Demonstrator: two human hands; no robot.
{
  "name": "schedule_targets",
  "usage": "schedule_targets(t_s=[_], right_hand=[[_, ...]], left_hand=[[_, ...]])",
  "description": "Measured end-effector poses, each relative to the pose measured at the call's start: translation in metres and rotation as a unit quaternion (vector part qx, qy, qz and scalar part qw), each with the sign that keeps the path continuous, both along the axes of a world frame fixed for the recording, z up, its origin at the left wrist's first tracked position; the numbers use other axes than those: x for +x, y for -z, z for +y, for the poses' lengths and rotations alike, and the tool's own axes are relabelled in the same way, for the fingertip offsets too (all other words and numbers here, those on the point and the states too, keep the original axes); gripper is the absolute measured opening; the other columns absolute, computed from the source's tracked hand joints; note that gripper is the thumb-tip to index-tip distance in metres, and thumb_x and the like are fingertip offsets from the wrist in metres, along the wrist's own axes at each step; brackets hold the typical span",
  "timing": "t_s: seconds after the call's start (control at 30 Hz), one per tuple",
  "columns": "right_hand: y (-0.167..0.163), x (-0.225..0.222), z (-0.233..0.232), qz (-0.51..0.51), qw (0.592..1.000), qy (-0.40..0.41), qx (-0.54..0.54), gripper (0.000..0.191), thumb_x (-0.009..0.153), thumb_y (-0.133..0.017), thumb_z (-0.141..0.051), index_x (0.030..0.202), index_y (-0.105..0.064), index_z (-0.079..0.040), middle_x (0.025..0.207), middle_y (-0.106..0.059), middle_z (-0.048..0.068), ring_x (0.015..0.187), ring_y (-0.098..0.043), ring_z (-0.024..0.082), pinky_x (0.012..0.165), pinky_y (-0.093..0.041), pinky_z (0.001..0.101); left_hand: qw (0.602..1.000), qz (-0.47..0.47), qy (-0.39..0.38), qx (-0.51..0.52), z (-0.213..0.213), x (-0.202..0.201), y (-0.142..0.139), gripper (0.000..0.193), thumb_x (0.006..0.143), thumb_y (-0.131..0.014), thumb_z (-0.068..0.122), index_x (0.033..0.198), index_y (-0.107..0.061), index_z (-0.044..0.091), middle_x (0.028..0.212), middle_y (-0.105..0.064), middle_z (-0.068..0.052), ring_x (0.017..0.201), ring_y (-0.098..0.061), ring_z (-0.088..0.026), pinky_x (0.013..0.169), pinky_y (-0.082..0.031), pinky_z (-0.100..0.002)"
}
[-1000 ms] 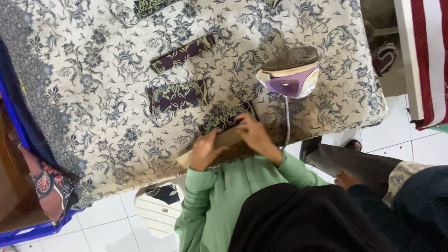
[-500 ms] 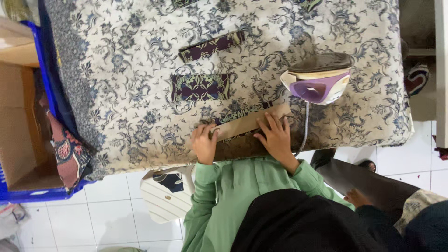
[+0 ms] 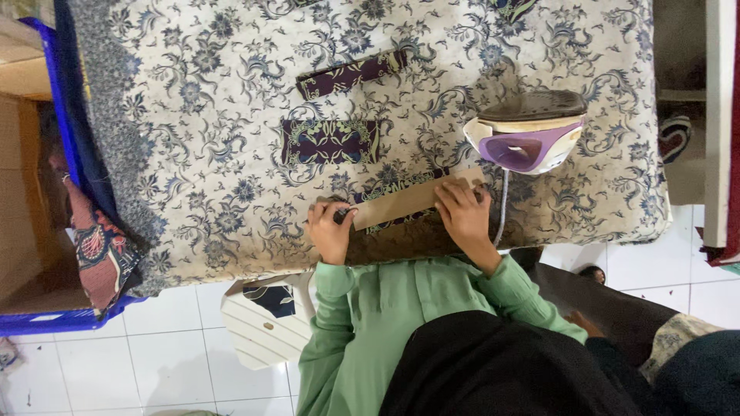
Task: The person irons several small rectangular pieces of patterned fabric on a floral-patterned table. They use a purple and white iron and a wooden board to press the fabric flat, repeatedly folding and ironing each piece.
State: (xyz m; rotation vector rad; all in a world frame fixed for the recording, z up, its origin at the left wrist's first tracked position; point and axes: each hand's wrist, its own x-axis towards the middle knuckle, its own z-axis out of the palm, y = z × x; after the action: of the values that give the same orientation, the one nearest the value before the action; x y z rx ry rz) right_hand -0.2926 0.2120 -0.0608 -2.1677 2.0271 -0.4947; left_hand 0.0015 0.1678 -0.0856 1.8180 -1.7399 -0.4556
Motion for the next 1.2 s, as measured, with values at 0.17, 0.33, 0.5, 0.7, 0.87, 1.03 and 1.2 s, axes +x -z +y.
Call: schedule_targets(t_s=[0.17, 0.33, 0.5, 0.7, 0.87, 1.03, 1.2], right_hand=[[-0.002, -0.006, -0.036, 0.006, 0.996, 0.018, 0.092, 0.025, 0.096, -0.073, -0.015, 0.121, -0.070, -0.014, 0.124, -0.064, 0.006, 0.127, -0.057, 0.029, 0.108, -0.040, 0.0504], [-0.014, -0.012, -0.056, -0.033, 0.990, -0.136, 0.002, 0.060, 0.077, -0.073, 0.003, 0.135, -0.061, -0.006, 0.134, -0.059, 0.014, 0.129, -0.054, 0.036, 0.111, -0.041, 0.0488], [-0.019, -0.015, -0.068, -0.015, 0.986, -0.162, 0.038, 0.062, 0.073, -0.074, 0.003, 0.133, -0.062, -0.005, 0.130, -0.059, 0.012, 0.126, -0.054, 0.034, 0.111, -0.040, 0.0487], [-0.018, -0.022, -0.070, -0.045, 0.985, -0.155, 0.059, 0.060, 0.071, -0.073, 0.004, 0.130, -0.064, -0.006, 0.128, -0.060, 0.009, 0.122, -0.055, 0.034, 0.108, -0.042, 0.0459], [-0.009, -0.028, -0.075, -0.019, 0.980, -0.192, 0.045, 0.057, 0.069, -0.070, 0.004, 0.126, -0.067, -0.004, 0.119, -0.060, 0.010, 0.117, -0.055, 0.033, 0.106, -0.043, 0.0461], [-0.001, -0.032, -0.073, 0.019, 0.975, -0.209, 0.073, 0.035, 0.076, -0.068, 0.002, 0.109, -0.067, -0.007, 0.111, -0.061, 0.007, 0.115, -0.058, 0.029, 0.098, -0.045, 0.0442], [0.004, -0.042, -0.051, -0.013, 0.976, -0.217, -0.001, 0.038, 0.072, -0.067, 0.002, 0.110, -0.071, -0.004, 0.111, -0.066, 0.008, 0.108, -0.063, 0.028, 0.097, -0.048, 0.0417]], left_hand=[[0.999, -0.012, 0.010, 0.029, -0.003, 0.002, 0.001, 0.024, 0.072, -0.090, 0.030, 0.090, -0.076, 0.022, 0.102, -0.062, 0.001, 0.104, -0.058, -0.027, 0.087, -0.039, -0.046], [0.998, -0.021, 0.050, 0.028, -0.007, 0.002, -0.004, 0.028, 0.074, -0.089, 0.027, 0.099, -0.076, 0.023, 0.109, -0.063, 0.001, 0.112, -0.057, -0.026, 0.095, -0.038, -0.047], [0.985, -0.007, 0.172, -0.008, -0.021, -0.013, -0.012, 0.046, 0.072, -0.086, 0.023, 0.116, -0.072, 0.020, 0.127, -0.059, -0.003, 0.119, -0.054, -0.030, 0.095, -0.036, -0.049], [0.981, -0.011, 0.189, 0.040, -0.034, -0.018, -0.021, 0.045, 0.072, -0.086, 0.021, 0.116, -0.073, 0.020, 0.122, -0.059, -0.002, 0.115, -0.054, -0.030, 0.094, -0.037, -0.047], [0.959, 0.029, 0.280, 0.020, -0.041, -0.017, -0.012, 0.044, 0.078, -0.081, 0.012, 0.120, -0.071, 0.012, 0.120, -0.062, -0.004, 0.113, -0.059, -0.029, 0.097, -0.044, -0.044], [0.945, -0.020, 0.326, 0.006, -0.046, -0.021, 0.001, 0.039, 0.078, -0.074, 0.002, 0.116, -0.069, 0.009, 0.112, -0.062, -0.010, 0.106, -0.062, -0.031, 0.092, -0.050, -0.039], [0.918, -0.158, 0.362, -0.034, -0.031, -0.036, 0.007, 0.039, 0.087, -0.067, 0.006, 0.127, -0.067, 0.007, 0.113, -0.060, -0.007, 0.107, -0.061, -0.024, 0.089, -0.053, -0.035]])
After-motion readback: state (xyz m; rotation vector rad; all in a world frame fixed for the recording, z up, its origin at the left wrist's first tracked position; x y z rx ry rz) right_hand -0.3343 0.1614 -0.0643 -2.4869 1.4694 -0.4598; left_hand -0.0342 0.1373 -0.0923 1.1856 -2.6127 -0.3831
